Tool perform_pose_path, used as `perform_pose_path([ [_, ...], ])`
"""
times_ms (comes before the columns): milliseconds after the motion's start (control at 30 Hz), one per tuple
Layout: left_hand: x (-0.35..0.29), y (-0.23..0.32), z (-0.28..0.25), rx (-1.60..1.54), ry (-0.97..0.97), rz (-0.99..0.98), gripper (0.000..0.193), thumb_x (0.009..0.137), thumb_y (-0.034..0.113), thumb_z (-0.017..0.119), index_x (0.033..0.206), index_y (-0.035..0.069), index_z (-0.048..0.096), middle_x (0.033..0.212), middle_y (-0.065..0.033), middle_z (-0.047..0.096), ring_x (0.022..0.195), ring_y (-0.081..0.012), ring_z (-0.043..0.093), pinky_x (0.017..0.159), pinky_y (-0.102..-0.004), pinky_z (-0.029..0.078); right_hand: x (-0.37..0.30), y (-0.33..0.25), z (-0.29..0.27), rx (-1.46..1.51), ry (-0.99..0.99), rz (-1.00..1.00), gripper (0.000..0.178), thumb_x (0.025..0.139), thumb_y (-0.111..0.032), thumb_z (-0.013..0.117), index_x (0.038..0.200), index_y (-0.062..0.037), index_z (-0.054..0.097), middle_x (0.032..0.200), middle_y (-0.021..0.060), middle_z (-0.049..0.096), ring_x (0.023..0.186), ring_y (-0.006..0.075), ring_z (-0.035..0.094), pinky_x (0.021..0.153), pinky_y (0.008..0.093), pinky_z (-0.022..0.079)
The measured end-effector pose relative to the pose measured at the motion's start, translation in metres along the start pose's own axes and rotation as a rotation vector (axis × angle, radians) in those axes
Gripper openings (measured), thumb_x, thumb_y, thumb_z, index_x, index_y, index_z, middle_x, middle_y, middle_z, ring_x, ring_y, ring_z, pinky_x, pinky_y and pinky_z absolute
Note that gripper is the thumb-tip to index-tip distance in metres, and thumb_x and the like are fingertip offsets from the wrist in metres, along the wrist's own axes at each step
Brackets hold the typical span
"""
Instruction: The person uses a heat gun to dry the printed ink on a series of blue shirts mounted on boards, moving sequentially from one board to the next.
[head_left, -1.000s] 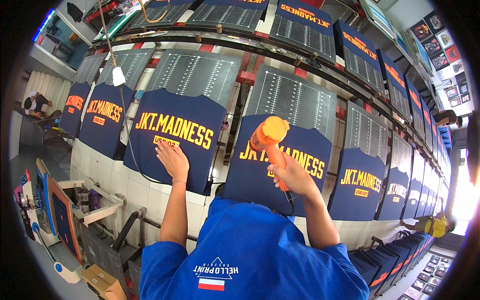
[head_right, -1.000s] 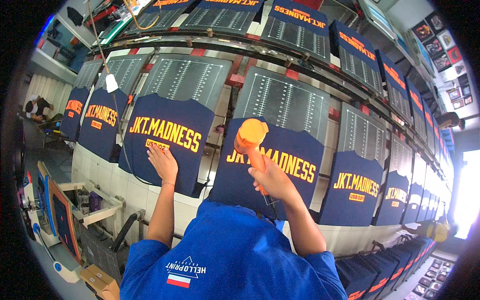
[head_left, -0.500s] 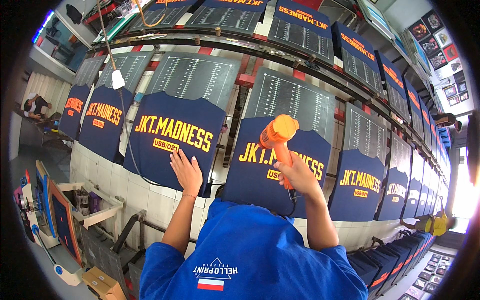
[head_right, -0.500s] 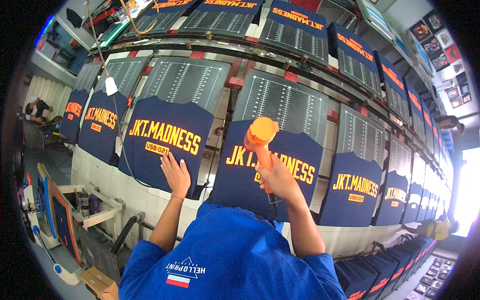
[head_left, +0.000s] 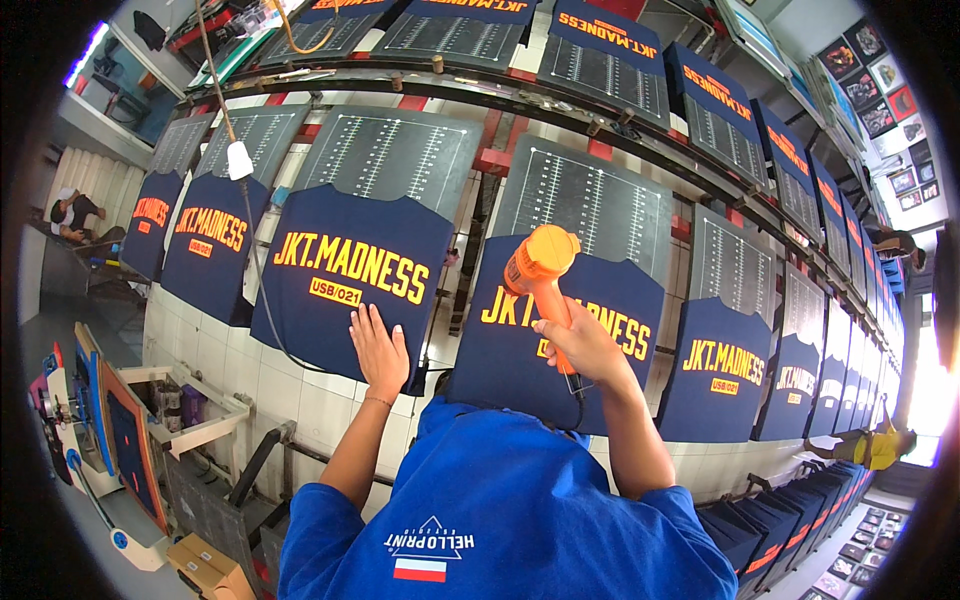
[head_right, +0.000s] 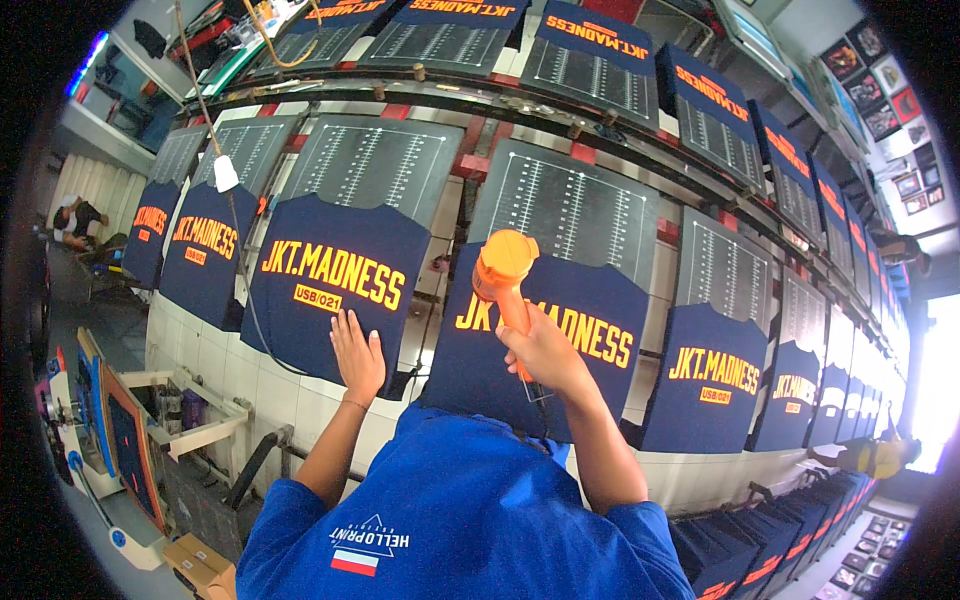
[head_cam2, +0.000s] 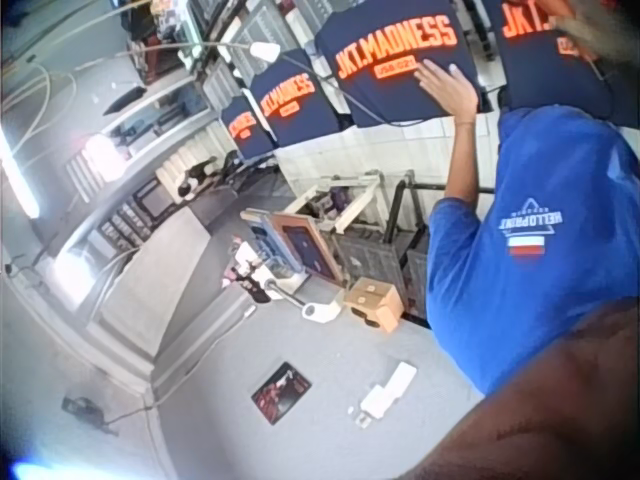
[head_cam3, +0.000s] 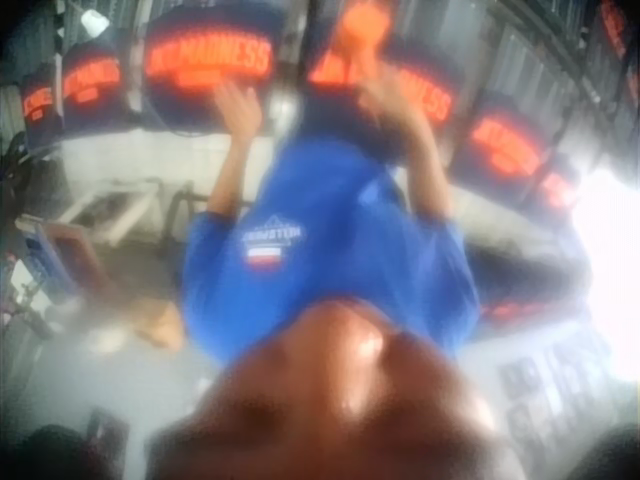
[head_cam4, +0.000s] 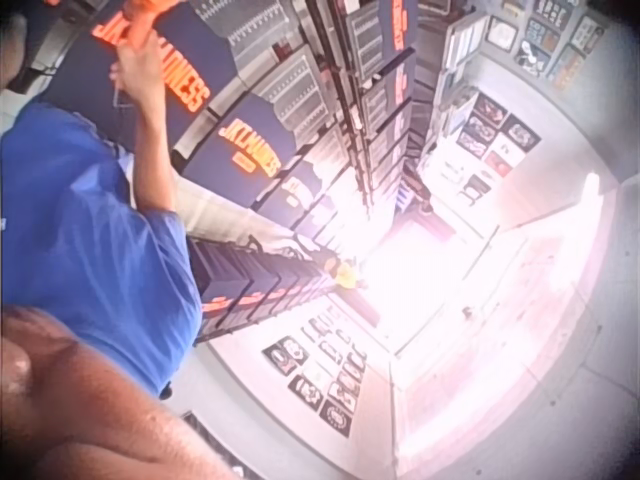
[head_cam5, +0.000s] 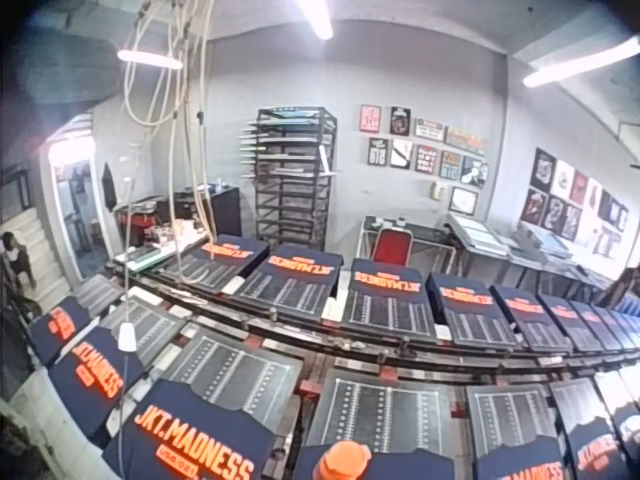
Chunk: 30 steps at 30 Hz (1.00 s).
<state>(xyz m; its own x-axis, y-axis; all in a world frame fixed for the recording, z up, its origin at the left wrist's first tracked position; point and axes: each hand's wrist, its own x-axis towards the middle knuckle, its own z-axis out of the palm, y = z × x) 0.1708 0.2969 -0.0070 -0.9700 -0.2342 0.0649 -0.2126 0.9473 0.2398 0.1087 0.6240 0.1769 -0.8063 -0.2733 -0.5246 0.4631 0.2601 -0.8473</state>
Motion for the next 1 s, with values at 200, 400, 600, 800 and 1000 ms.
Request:
perform_pose_path([
  [200, 0.040, -0.014, 0.005, 0.043, 0.063, -0.020, 0.066, 0.103, 0.033, 0.044, 0.151, -0.009, 0.027, 0.160, -0.0275, 0.024, 0.150, -0.0421, 0.019, 0.123, -0.0514, 0.014, -0.016, -0.007, 0.001, -0.025, -0.022, 0.057, 0.032, 0.096, -0.023, 0.061, 0.114, 0.0004, 0.050, 0.080, 0.0033, 0.055, 0.064, 0.0112, 0.060, 0.057, 0.0275, 0.053],
  [400, 0.109, -0.017, 0.017, 0.097, 0.059, -0.067, 0.067, 0.104, 0.036, 0.040, 0.152, -0.009, 0.026, 0.161, -0.0262, 0.023, 0.151, -0.0386, 0.017, 0.124, -0.0483, 0.012, -0.029, 0.000, 0.006, -0.008, -0.051, 0.111, 0.036, 0.095, -0.020, 0.064, 0.121, 0.0016, 0.053, 0.080, 0.0026, 0.058, 0.063, 0.0092, 0.059, 0.059, 0.0263, 0.052],
  [600, 0.109, 0.015, 0.021, 0.064, 0.014, 0.048, 0.066, 0.104, 0.034, 0.039, 0.152, -0.009, 0.026, 0.161, -0.0250, 0.024, 0.152, -0.0370, 0.017, 0.124, -0.0470, 0.012, -0.038, 0.003, 0.010, -0.027, -0.090, 0.130, 0.037, 0.096, -0.025, 0.061, 0.119, 0.0011, 0.050, 0.078, 0.0056, 0.059, 0.063, 0.0120, 0.061, 0.057, 0.0275, 0.052],
  [800, 0.088, 0.037, 0.014, 0.057, -0.047, 0.200, 0.065, 0.103, 0.033, 0.041, 0.151, -0.010, 0.028, 0.160, -0.0261, 0.024, 0.151, -0.0384, 0.018, 0.124, -0.0488, 0.013, -0.037, 0.005, 0.014, 0.011, -0.088, 0.114, 0.036, 0.095, -0.022, 0.064, 0.121, 0.0015, 0.052, 0.078, 0.0024, 0.058, 0.063, 0.0093, 0.060, 0.059, 0.0260, 0.052],
  [1000, 0.069, 0.037, 0.008, -0.039, -0.086, 0.301, 0.063, 0.101, 0.030, 0.046, 0.153, -0.002, 0.028, 0.160, -0.0237, 0.025, 0.150, -0.0393, 0.020, 0.123, -0.0495, 0.014, -0.027, -0.005, 0.023, 0.004, -0.130, 0.109, 0.035, 0.095, -0.023, 0.064, 0.118, 0.0010, 0.052, 0.078, 0.0035, 0.059, 0.063, 0.0101, 0.060, 0.058, 0.0264, 0.052],
])
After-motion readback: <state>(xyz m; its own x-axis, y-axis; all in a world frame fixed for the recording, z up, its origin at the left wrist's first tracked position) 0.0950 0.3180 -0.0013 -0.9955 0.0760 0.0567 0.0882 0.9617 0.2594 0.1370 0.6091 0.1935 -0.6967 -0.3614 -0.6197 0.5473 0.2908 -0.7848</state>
